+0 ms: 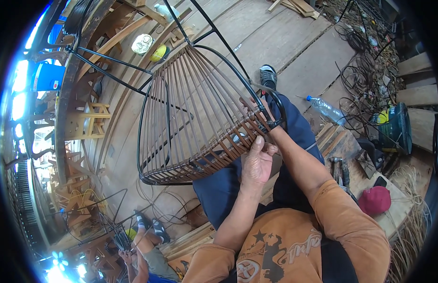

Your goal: Weaving the seat of a metal chair frame using thin flexible strips.

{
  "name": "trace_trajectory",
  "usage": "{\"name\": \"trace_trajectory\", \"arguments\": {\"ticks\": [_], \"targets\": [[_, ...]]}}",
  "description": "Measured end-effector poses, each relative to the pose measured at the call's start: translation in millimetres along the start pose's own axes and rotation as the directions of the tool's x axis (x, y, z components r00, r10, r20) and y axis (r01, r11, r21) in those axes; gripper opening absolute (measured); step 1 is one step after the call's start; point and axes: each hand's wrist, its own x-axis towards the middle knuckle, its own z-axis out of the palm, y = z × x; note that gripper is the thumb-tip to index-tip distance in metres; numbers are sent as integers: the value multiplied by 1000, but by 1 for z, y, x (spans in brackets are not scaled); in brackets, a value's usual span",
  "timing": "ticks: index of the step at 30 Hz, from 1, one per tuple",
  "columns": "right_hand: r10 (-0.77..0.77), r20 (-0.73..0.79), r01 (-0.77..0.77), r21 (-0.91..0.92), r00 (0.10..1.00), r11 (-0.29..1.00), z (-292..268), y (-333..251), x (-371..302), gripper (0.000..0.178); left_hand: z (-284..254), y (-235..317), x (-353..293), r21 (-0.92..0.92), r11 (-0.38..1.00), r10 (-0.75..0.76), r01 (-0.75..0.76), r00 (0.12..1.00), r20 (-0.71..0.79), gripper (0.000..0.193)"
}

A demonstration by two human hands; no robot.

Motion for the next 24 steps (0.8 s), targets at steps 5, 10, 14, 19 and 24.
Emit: {"name": "trace_trajectory", "arguments": {"ticks": [5, 10, 14, 19, 24], "targets": [[-127, 9, 127, -136, 992, 983, 5, -9, -23, 30, -2, 5, 1, 11, 1000, -1, 1, 999, 49, 16], [-248, -68, 203, -390, 966, 898, -10, -1, -81, 30, -9, 10, 8, 37, 999, -23, 18, 992, 125, 16], [-422, 119, 361, -747, 899, 558, -28, -40, -178, 24, -7, 9, 9, 34, 999, -2, -5, 979, 202, 16], [-469, 5, 381, -590, 883, 712, -39, -116, -191, 21, -7, 11, 9, 21, 1000, -12, 8, 979, 204, 11], [-437, 99, 427, -480, 894, 766, -22, -137, -162, 39, -3, 9, 9, -31, 999, -36, 43, 980, 194, 14]]}}
